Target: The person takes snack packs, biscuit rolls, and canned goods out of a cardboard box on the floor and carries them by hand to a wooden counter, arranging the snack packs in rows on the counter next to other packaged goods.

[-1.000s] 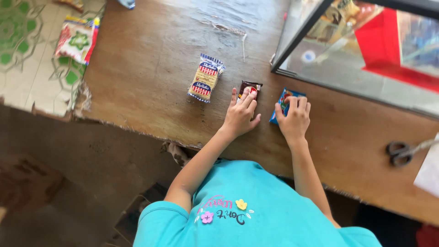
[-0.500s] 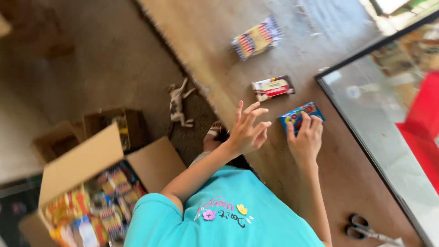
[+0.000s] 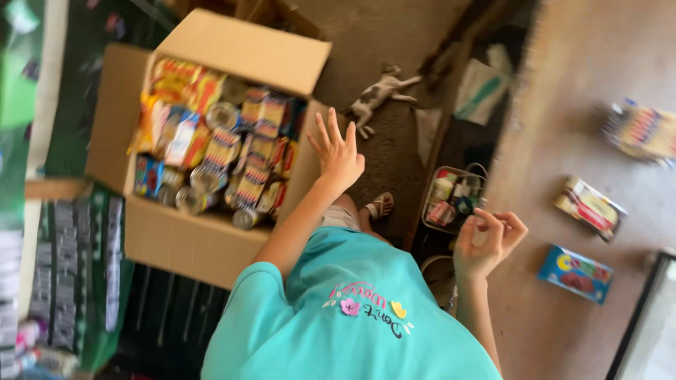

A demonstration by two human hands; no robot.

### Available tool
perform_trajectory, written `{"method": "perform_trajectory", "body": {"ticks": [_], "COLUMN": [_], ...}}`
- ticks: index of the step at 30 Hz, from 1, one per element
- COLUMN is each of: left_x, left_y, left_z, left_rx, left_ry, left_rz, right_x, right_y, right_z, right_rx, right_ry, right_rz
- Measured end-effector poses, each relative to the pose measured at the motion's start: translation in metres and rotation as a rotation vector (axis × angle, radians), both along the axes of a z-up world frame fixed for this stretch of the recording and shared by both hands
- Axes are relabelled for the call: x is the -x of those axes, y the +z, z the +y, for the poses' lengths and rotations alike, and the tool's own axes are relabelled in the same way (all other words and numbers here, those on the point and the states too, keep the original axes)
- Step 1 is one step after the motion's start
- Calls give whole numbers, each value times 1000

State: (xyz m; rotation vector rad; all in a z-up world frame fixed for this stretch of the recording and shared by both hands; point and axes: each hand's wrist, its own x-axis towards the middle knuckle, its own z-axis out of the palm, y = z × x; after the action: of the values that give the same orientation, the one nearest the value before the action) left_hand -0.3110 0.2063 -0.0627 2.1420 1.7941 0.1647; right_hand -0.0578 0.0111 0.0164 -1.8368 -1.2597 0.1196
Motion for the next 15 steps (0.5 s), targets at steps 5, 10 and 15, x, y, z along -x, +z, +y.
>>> {"method": "perform_trajectory", "body": {"ticks": [5, 10, 15], "left_x": [105, 218, 271], "left_y": [-11, -148, -128], "left_z": [-2, -23, -52], "left_rx": [36, 65, 80], "left_ry": [239, 322, 238], "left_rz": [-1, -115, -65], "right_x": [83, 173, 250], "right_y": [9, -13, -87], "right_z": [56, 98, 120], "right_rx": [70, 187, 468], "right_ry": [418, 687, 1015], "right_rz": [3, -2, 168]}}
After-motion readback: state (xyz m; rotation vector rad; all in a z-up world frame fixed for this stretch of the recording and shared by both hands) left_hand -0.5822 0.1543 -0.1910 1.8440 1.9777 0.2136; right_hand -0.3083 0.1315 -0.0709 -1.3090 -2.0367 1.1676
